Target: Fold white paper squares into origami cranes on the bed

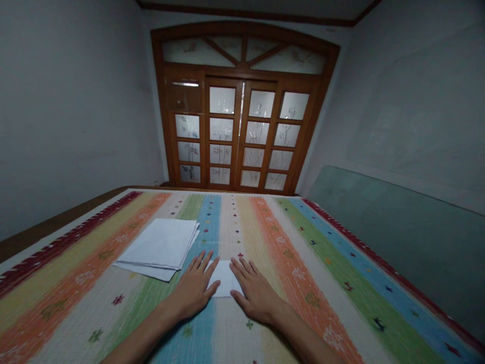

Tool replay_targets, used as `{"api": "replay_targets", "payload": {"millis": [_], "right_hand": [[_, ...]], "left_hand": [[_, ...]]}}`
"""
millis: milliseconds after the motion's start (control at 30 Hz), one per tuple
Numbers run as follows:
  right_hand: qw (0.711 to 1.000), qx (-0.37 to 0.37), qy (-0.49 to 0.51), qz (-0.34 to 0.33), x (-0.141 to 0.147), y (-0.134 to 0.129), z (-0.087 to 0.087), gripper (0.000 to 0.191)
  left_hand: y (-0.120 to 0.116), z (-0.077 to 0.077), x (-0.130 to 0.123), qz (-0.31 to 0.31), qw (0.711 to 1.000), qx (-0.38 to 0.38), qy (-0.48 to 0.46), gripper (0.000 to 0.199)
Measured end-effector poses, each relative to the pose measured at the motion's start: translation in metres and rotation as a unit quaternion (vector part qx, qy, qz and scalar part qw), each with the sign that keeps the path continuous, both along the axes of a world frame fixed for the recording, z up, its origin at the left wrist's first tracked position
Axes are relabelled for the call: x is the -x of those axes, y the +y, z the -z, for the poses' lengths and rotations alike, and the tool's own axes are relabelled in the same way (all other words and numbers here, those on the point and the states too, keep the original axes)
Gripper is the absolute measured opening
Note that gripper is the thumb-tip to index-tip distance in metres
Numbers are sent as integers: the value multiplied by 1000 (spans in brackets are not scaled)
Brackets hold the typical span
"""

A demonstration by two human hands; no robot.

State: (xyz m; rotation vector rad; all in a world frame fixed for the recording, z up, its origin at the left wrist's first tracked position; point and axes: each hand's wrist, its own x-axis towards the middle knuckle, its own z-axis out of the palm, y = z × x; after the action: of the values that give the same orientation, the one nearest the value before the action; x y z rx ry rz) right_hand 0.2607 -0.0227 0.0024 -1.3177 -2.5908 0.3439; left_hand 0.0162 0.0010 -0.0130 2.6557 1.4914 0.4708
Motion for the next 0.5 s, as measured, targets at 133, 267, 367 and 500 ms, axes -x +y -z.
{"api": "replay_targets", "payload": {"millis": [133,267,367,500], "right_hand": [[1000,-4,9,-3,-1,0,2,67],[1000,-6,16,-8,-1,0,2,67],[1000,1,15,-4,0,-1,-1,68],[1000,5,10,-2,0,-1,-2,68]], "left_hand": [[2,4,3,-75,995,-26,-64,47],[3,0,2,-128,985,-47,-104,36],[2,-5,1,-115,981,-29,-151,25],[1,-12,-1,-100,974,10,-204,23]]}}
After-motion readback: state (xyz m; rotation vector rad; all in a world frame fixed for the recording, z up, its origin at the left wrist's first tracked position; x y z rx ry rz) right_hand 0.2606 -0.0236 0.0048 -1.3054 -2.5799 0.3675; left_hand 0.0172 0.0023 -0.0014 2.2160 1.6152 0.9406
